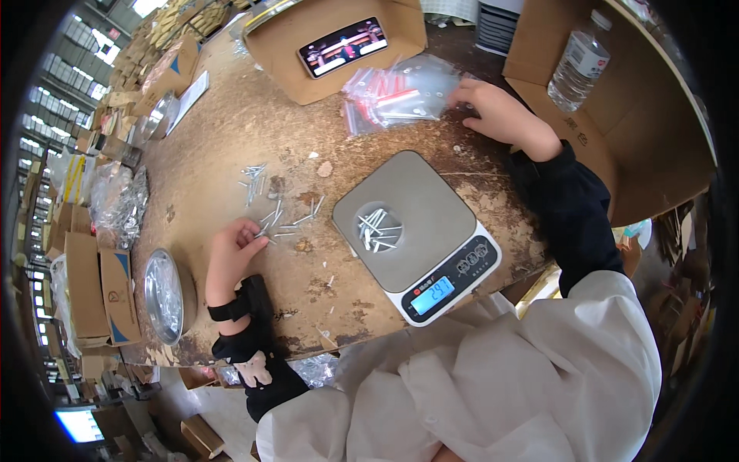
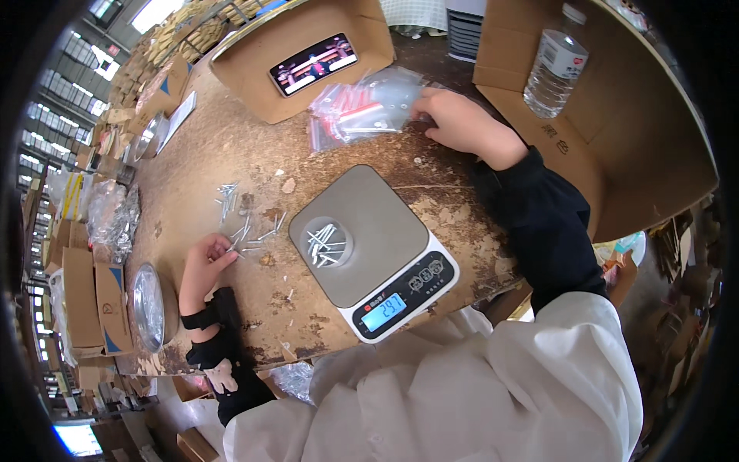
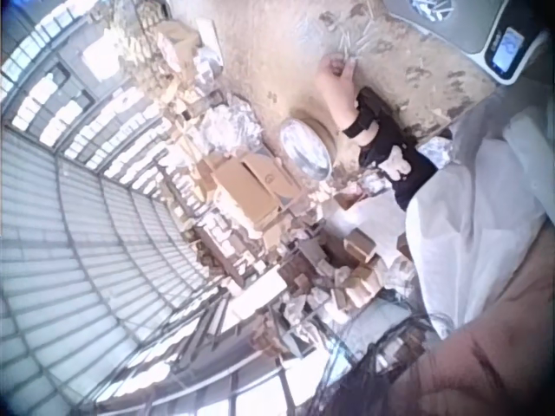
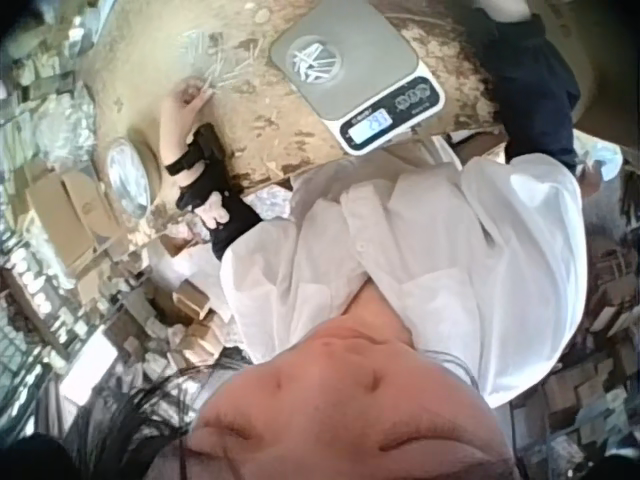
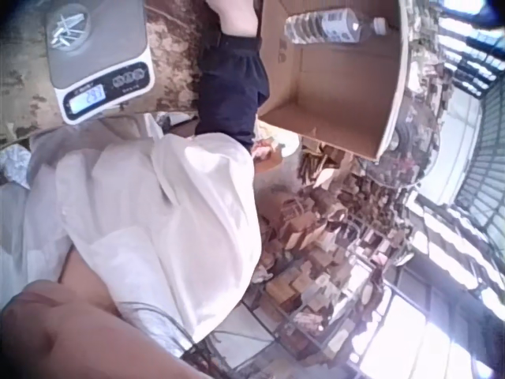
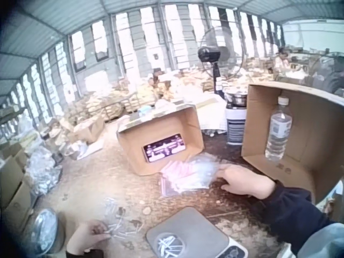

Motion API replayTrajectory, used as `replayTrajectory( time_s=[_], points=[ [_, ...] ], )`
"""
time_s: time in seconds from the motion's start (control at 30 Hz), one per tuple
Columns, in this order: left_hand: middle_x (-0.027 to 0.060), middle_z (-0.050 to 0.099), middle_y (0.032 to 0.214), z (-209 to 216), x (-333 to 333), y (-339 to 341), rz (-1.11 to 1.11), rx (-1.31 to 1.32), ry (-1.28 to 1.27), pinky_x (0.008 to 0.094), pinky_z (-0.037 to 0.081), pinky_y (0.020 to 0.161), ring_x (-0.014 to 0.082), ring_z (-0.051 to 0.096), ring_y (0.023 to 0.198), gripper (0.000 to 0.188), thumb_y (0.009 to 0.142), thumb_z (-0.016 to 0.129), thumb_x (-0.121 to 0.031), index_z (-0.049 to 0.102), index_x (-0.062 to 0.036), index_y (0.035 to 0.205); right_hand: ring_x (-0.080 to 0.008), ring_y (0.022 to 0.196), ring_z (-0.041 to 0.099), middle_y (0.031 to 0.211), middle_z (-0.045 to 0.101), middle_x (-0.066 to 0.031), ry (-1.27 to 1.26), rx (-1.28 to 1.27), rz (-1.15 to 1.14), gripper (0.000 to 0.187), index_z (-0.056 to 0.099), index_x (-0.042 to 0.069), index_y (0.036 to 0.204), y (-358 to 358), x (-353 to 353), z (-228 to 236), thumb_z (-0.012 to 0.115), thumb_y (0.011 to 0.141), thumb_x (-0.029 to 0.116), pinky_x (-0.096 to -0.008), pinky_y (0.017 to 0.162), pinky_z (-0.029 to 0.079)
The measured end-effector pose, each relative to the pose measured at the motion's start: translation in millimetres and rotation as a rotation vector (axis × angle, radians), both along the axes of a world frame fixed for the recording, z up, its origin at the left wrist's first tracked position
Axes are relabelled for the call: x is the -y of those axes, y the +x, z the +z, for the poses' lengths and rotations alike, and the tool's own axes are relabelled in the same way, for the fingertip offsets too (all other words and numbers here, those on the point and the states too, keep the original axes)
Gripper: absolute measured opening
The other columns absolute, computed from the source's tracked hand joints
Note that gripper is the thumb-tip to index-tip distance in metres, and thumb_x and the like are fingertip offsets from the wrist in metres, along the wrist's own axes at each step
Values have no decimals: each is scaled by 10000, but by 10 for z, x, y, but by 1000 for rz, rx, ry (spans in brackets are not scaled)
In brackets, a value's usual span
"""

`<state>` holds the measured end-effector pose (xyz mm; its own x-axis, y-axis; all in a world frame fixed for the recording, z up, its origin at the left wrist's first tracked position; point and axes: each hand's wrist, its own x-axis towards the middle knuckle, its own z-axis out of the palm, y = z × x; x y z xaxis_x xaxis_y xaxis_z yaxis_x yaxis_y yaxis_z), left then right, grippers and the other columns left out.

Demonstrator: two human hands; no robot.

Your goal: The person weighs small metal screws on a digital scale and places them into small plastic bags. They repeatedly gather screws from a pile on the table, place them on the scale, and transfer them into bags.

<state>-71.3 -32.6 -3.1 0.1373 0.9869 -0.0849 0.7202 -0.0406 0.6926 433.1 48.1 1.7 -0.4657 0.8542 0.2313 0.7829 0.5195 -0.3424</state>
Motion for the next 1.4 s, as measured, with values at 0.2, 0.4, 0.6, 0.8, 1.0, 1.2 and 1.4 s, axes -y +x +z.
replayTrajectory(
  time_s=[0.2,0.4,0.6,0.8,1.0,1.2,1.4],
  points=[
    [-30,503,671,10,58,47,-31,-20,64,236,385,557,63,440,610,166,783,749,20,604,-17,853,-343,1072,586,1111,600,-141,-17,-16,-3,351,636,2,1074,46,7,-34,722,736,-39,-397,919,496],
    [-9,516,658,109,148,134,-31,-85,98,251,367,545,77,433,596,140,804,729,11,600,-18,849,-345,1098,578,1139,598,-131,-11,-20,-15,321,644,6,1065,10,32,-38,695,754,-57,-401,938,492],
    [1,579,735,176,276,194,195,19,228,221,431,647,75,528,695,118,823,719,15,612,-12,865,-347,1110,574,1142,602,-125,-20,-19,-31,310,641,9,1069,-30,45,-61,669,770,-68,-406,941,490],
    [-2,590,808,598,447,1160,-196,202,344,229,411,620,84,524,682,180,801,751,19,627,-17,927,-355,1113,573,1195,569,-123,-23,-37,-52,321,640,27,1081,-24,21,-71,655,776,-73,-410,934,490],
    [-36,535,762,757,352,1570,-304,290,89,217,354,588,60,439,620,250,799,771,-12,644,-52,1011,-351,1096,571,1177,545,-123,124,-31,-135,346,633,37,1116,31,61,-60,650,785,-65,-412,922,489],
    [-77,520,771,527,322,1208,1,443,402,190,287,579,12,393,644,108,922,668,-32,630,-29,1023,-346,962,596,990,613,-115,93,34,-242,186,603,40,927,101,40,-79,712,778,57,-430,797,506],
    [-53,547,792,437,200,1133,189,383,512,163,334,630,9,440,686,69,968,623,-62,618,-2,1000,-352,841,618,845,630,-130,-70,69,-263,105,579,24,839,157,7,-49,669,786,35,-425,715,492]
  ],
)
